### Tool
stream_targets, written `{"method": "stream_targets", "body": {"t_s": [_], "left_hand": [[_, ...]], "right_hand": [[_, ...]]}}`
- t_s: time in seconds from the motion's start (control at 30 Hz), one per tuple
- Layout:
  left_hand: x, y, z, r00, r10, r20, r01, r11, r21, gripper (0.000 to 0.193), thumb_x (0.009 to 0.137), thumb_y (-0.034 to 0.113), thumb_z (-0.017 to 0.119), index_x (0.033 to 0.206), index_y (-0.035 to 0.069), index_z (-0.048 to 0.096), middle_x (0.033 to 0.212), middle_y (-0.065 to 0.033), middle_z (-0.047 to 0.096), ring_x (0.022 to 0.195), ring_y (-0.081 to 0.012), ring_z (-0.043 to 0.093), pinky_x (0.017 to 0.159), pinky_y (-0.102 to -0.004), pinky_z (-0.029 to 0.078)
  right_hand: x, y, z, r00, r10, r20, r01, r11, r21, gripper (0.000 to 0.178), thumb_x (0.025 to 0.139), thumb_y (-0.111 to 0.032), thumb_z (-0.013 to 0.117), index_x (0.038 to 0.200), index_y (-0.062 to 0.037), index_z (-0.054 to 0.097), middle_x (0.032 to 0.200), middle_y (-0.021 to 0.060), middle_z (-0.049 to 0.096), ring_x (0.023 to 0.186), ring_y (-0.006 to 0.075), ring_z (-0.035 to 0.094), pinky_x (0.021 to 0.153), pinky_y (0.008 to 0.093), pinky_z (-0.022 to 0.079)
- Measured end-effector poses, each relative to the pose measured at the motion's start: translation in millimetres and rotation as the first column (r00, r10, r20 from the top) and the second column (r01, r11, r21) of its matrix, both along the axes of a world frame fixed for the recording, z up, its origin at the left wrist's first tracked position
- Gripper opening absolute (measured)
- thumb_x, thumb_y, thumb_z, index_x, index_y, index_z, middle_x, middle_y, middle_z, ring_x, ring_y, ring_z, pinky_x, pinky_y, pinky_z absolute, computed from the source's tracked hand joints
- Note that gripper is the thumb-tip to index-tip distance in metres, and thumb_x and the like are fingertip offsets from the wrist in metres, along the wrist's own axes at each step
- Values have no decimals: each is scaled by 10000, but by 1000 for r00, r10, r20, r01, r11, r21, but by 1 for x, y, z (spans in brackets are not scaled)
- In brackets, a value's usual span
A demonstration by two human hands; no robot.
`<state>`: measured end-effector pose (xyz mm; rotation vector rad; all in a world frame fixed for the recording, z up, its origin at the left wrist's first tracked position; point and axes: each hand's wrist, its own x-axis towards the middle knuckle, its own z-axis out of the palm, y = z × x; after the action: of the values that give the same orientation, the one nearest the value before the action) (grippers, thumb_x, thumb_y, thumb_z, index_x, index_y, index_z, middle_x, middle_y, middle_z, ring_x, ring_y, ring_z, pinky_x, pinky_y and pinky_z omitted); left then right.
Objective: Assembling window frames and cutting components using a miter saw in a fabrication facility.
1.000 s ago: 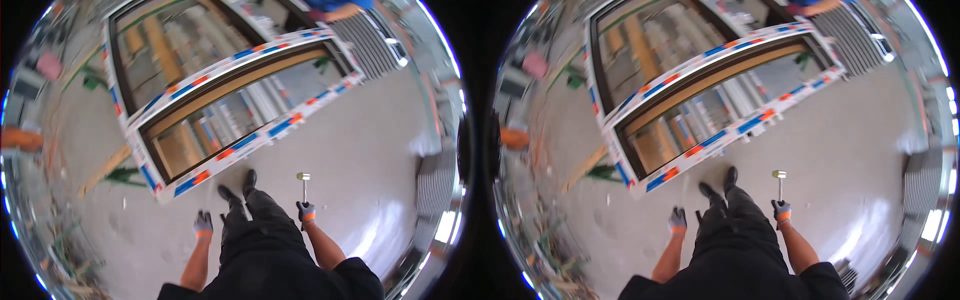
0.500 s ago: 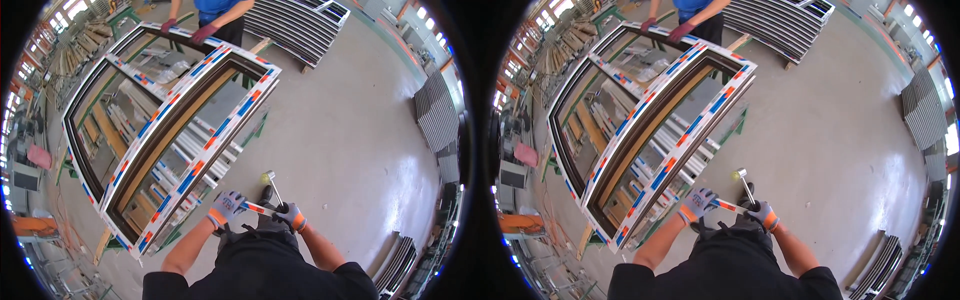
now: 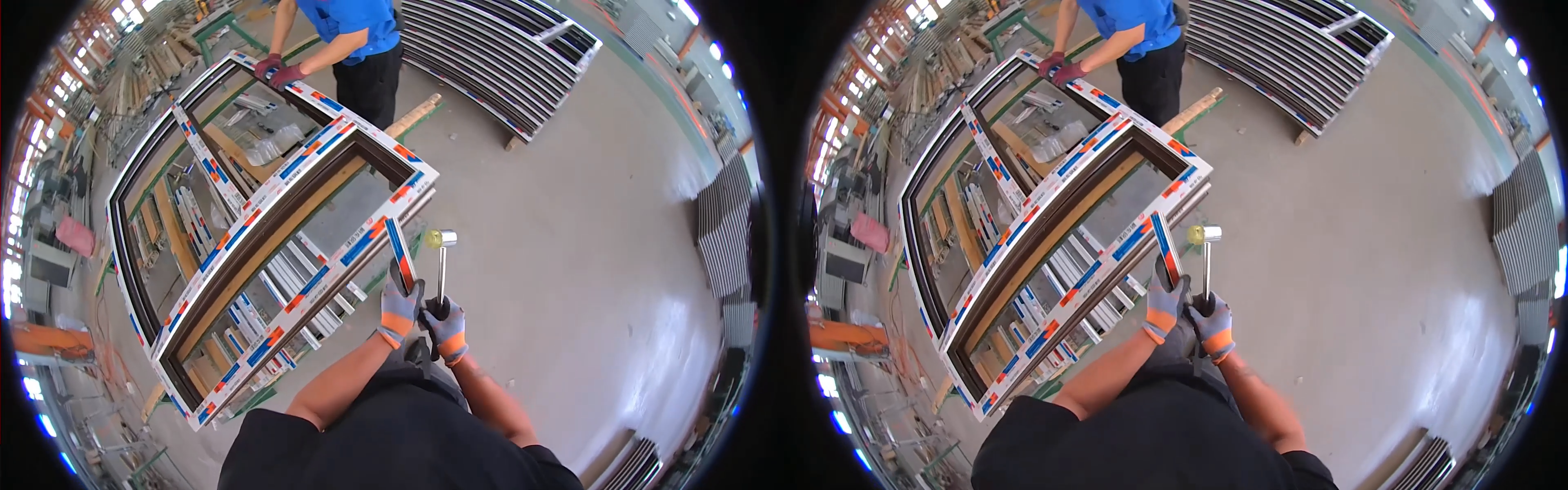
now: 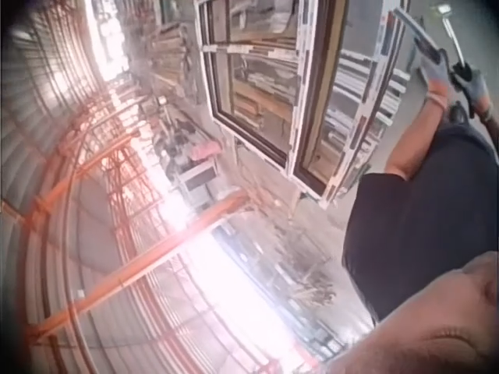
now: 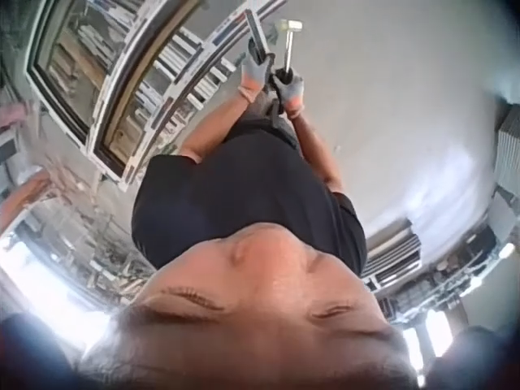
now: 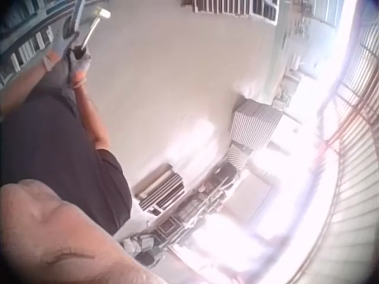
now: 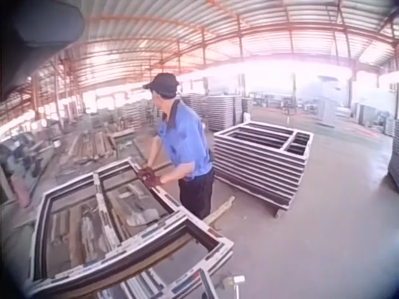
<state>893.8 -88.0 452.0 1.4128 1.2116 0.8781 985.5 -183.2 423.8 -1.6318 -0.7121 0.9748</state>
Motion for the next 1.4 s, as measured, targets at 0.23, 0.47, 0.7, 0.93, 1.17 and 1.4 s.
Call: {"method": "stream_targets", "body": {"t_s": [0.23,0.47,0.7,0.93,1.17,1.4], "left_hand": [[38,188,-53,903,302,306,-285,953,-100,450,930,165,612,1332,21,469,856,-113,652,696,-190,614,591,-318,497],[97,298,-80,903,405,147,-390,913,-120,444,944,276,580,1312,48,480,981,-239,666,854,-415,641,741,-466,510],[135,321,-103,810,554,-193,-551,831,75,434,959,239,556,1310,0,465,1114,-290,615,1038,-479,571,834,-467,484],[148,320,-78,789,570,-228,-595,802,-53,418,982,283,520,1304,21,473,1074,-256,644,999,-476,588,794,-480,488],[154,318,-75,769,557,-314,-598,801,-43,416,988,315,502,1304,43,495,1070,-223,662,976,-433,619,814,-471,501],[156,331,-113,451,838,306,-639,543,-545,371,1008,213,436,1327,29,481,1252,-199,585,1117,-327,587,877,-404,487]], "right_hand": [[77,112,16,999,46,-16,-46,999,8,114,879,-33,619,955,51,636,848,120,697,721,186,689,623,276,546],[155,225,16,999,-46,10,47,996,-72,155,894,-121,633,878,32,612,784,117,676,657,185,669,573,283,521],[205,329,5,992,116,55,-100,968,-232,185,884,-163,662,832,7,613,701,79,654,606,155,636,536,282,495],[202,375,-39,872,448,198,-395,882,-258,249,872,-197,702,820,37,636,649,32,602,600,86,505,550,290,439],[204,386,-30,808,577,119,-531,800,-277,238,858,-177,725,816,39,636,636,49,614,594,84,502,537,302,439],[211,383,-55,837,545,-50,-541,809,-230,237,852,-193,723,843,24,628,666,78,635,598,121,528,573,318,462]]}}
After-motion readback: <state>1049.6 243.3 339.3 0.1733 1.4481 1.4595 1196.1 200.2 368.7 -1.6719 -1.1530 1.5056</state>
